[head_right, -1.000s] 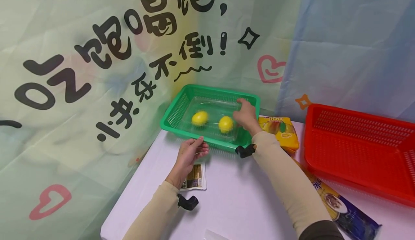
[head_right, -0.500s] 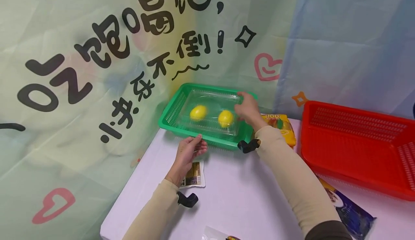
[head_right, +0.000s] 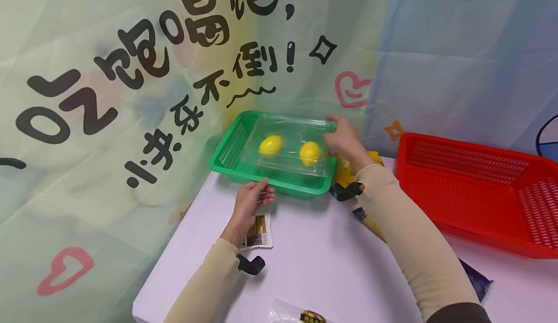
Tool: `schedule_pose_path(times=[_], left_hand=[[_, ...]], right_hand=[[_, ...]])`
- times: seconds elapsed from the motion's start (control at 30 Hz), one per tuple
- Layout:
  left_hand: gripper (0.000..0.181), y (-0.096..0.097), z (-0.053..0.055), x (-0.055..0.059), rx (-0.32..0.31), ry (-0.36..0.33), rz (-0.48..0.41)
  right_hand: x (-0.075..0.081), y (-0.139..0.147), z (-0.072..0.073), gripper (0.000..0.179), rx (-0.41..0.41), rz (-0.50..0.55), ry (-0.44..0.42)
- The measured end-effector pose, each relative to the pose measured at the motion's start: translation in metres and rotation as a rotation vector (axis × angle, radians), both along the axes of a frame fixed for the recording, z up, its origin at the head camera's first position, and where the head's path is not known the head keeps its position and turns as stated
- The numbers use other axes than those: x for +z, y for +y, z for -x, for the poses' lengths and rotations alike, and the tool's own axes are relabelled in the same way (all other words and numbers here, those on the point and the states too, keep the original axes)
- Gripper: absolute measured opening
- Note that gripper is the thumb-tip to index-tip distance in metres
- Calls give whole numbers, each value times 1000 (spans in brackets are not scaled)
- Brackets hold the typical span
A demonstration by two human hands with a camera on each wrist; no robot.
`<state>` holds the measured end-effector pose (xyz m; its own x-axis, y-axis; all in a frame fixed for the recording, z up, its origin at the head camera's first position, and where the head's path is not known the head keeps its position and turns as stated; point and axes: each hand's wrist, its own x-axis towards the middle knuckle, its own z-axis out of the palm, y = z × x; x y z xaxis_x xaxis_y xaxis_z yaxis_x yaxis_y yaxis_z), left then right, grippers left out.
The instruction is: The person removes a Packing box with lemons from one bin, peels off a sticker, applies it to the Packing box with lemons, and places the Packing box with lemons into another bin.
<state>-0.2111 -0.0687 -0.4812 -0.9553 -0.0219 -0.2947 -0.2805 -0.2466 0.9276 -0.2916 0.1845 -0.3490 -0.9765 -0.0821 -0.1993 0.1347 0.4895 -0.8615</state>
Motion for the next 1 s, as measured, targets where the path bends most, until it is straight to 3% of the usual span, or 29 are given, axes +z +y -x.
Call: schedule_pose_path(times=[0.43, 0.67, 1.0], left_hand=[[28, 1, -1, -1, 2, 7, -3], [26, -4, -3, -1, -8, 16, -8], [27, -6, -5, 1, -13, 16, 0]], right_hand=[[20, 30, -30, 75, 1, 57, 9], [26, 44, -53, 73, -38, -4, 36], [28, 71, -74, 69, -78, -54, 70]])
